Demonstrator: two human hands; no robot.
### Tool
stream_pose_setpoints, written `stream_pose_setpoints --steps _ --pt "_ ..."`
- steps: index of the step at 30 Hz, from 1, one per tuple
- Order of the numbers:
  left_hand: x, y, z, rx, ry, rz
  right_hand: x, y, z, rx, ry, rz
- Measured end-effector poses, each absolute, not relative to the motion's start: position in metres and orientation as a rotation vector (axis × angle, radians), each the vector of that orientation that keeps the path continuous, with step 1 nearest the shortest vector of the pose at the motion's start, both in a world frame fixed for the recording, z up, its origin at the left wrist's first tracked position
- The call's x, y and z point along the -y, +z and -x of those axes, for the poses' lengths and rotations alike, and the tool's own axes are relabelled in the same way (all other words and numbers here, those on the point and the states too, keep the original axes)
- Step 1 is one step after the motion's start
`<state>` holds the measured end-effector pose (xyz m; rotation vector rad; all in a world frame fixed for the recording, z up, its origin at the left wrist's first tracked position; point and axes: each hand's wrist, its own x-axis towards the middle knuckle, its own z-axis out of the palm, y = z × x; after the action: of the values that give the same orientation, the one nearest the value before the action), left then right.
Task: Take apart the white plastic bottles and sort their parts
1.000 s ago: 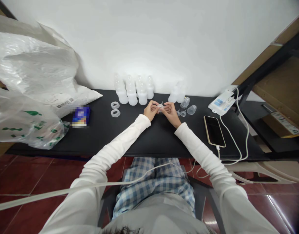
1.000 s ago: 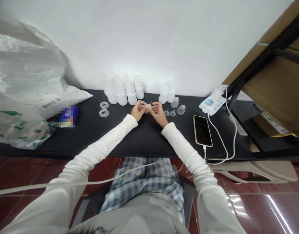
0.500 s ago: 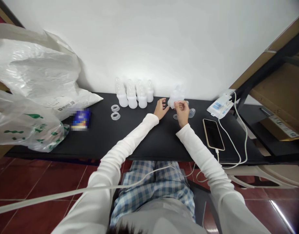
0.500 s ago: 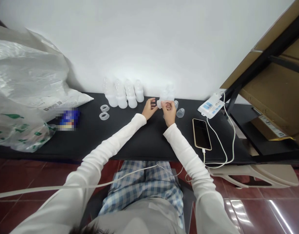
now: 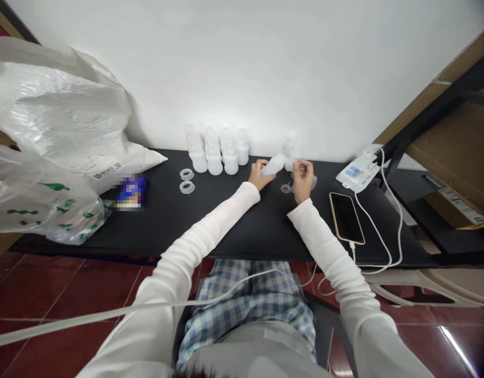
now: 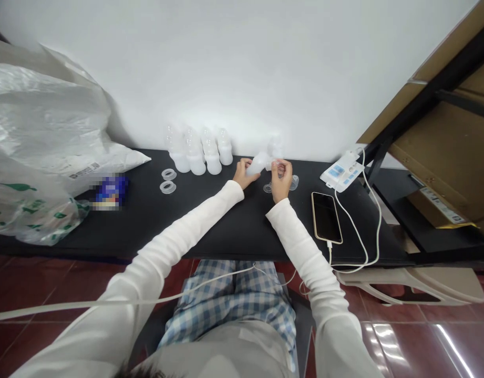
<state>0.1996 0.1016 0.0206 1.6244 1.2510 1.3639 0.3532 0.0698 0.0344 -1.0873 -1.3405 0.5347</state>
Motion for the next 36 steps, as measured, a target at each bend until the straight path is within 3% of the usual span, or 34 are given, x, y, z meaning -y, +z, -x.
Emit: stream_pose_setpoints --steps 3,9,13,25,36 --pt "-0.084 0.014 -0.157 -1.132 1.308 -1.558 -0.068 0.036 -0.347 1.240 0.526 1.052" --pt "-0.062 0.017 -0.102 -0.848 1.078 -1.307 -0.051 0.047 -0.329 1.468 0.870 0.898" --pt "-0.058 0.025 -0.096 -0.841 1.127 -1.222 -0.044 0.051 -0.328 1.519 0.944 0.895" --pt "-0.050 0.045 -0.094 -1.138 0.987 -0.952 -0.036 0.043 -0.315 1.629 0.842 0.757" --pt "-0.053 0.041 -0.093 -1.026 0.977 -0.980 -0.036 0.044 -0.317 1.672 0.713 0.851"
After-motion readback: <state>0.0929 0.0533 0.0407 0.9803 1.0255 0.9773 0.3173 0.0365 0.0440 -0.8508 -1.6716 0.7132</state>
